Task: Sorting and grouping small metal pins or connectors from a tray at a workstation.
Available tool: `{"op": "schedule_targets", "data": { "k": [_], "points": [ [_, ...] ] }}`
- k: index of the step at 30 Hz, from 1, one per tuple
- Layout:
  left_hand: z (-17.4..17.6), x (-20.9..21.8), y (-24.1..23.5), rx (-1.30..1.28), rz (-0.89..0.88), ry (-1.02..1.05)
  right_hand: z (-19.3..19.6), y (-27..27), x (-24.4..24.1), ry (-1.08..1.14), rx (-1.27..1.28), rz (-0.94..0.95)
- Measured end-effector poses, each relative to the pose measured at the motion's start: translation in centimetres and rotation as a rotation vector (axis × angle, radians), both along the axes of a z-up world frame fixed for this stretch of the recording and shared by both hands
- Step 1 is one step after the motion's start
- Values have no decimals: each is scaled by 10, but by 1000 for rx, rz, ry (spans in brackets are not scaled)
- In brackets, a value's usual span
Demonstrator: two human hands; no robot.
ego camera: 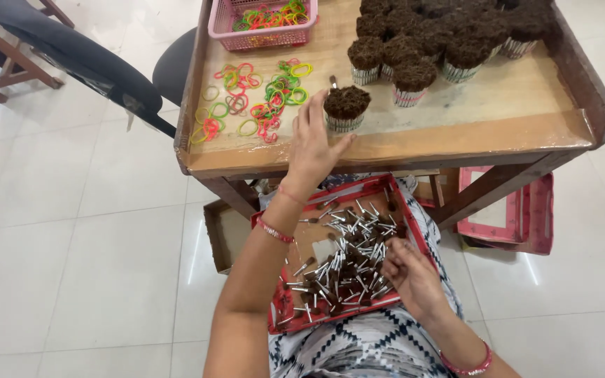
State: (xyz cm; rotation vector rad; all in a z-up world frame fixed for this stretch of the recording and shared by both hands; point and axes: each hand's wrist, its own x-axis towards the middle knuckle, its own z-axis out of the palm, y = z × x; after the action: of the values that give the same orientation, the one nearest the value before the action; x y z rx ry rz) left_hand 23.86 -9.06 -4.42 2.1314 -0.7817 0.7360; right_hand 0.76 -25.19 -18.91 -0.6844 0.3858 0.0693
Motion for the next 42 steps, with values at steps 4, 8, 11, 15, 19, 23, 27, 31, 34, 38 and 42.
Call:
{"op": "schedule_targets", "data": {
  "k": [4,8,11,15,19,23,27,31,34,38,42],
  "points": [
    [-35,57,-35,-5,2,335,-17,4,-5,-19,-37,87],
    [-37,49,-46,-60,-70,263,-12,4,-7,-23,34,125],
    [-17,-14,-39,-121,-14,46,5,-1,-5,-10,9,70],
    [-20,-144,1,-69,-301,-15,69,6,-26,-250,-685,-204],
    [-40,-212,55,34,-374,124,122,0,-71,-657,-1306,-447],
    [-55,-224,93,49,-180,220,143,-3,-116,-688,-1470,-469],
    [-42,-208,102,65,-170,213,143,19,-74,-982,-1361,-491],
    [-5,-143,82,5,-241,35,113,37,-42,-776,-1005,-159],
    [12,-57,52,42,-128,-12,48,33,-26,-315,-559,88],
    [-22,82,7,255,-28,26,4,27,-25,-139,-410,145],
    [-54,154,-18,397,-19,-194,7,23,-26,-71,-423,160]
  ]
}}
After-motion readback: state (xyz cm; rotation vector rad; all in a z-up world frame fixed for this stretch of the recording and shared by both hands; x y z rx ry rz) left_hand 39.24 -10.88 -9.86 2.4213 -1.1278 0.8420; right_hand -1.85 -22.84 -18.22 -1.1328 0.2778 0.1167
